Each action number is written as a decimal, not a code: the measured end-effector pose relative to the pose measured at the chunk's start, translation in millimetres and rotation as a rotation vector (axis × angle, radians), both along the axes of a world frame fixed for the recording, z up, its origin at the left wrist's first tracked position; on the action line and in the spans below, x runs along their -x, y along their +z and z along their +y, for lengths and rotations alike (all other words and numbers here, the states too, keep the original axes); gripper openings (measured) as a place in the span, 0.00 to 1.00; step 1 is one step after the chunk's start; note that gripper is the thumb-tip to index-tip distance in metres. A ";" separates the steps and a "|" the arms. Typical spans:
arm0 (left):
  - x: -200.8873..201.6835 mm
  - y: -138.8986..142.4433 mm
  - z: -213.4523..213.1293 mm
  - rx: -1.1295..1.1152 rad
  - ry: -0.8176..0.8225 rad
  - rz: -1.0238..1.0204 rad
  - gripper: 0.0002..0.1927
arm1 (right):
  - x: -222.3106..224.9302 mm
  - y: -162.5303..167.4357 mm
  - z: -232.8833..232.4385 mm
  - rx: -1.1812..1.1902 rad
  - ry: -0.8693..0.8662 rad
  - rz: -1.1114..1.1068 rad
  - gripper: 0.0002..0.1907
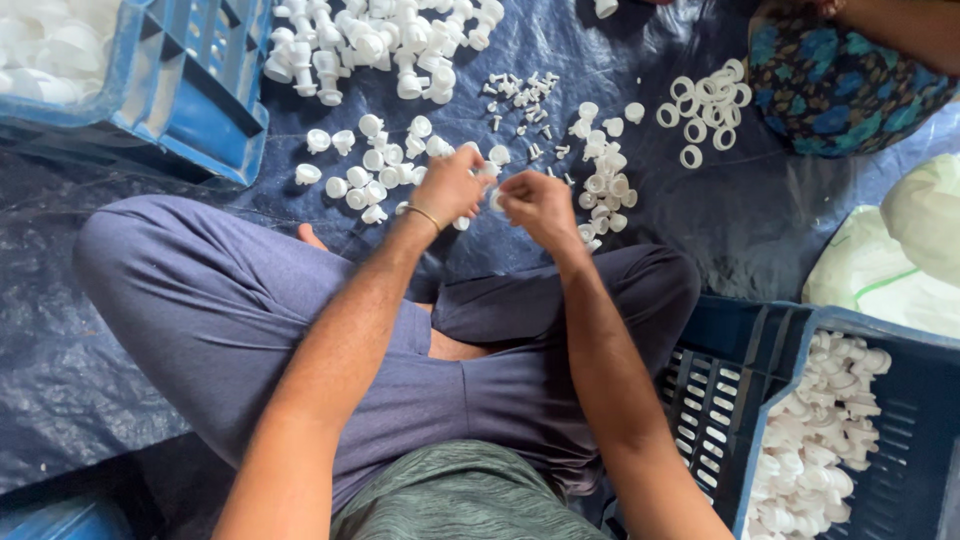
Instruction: The person sits on the floor and assembles small white plastic components by hand. They pick up a cap-like piece and a smaller stem, fit them together, and place the assembled unit into a blue crate. The process repeats with multiple parts scattered on a tarp.
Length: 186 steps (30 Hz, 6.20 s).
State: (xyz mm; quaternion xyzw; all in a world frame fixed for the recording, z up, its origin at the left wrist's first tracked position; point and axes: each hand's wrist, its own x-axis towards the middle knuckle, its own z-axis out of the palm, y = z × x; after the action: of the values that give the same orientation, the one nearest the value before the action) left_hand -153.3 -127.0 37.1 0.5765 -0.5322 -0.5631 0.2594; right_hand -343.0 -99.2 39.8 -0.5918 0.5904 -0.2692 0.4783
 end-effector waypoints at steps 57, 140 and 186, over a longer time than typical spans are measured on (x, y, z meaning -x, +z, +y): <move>35.3 -5.5 19.4 0.476 0.031 0.108 0.19 | 19.5 4.5 -6.3 0.151 -0.198 -0.473 0.09; 40.3 -48.1 14.5 -0.207 0.015 0.815 0.28 | 47.7 -27.5 -24.2 0.350 -0.142 0.762 0.09; 28.1 -42.1 8.2 -0.186 0.235 0.743 0.22 | 42.7 -26.6 -25.3 0.426 -0.206 0.550 0.06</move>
State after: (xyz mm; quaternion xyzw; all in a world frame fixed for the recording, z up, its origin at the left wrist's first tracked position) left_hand -181.4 -118.8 -5.0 0.4118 -0.2794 -0.7456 0.4433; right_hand -385.7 -124.5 13.2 -0.6658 0.6842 -0.2639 0.1377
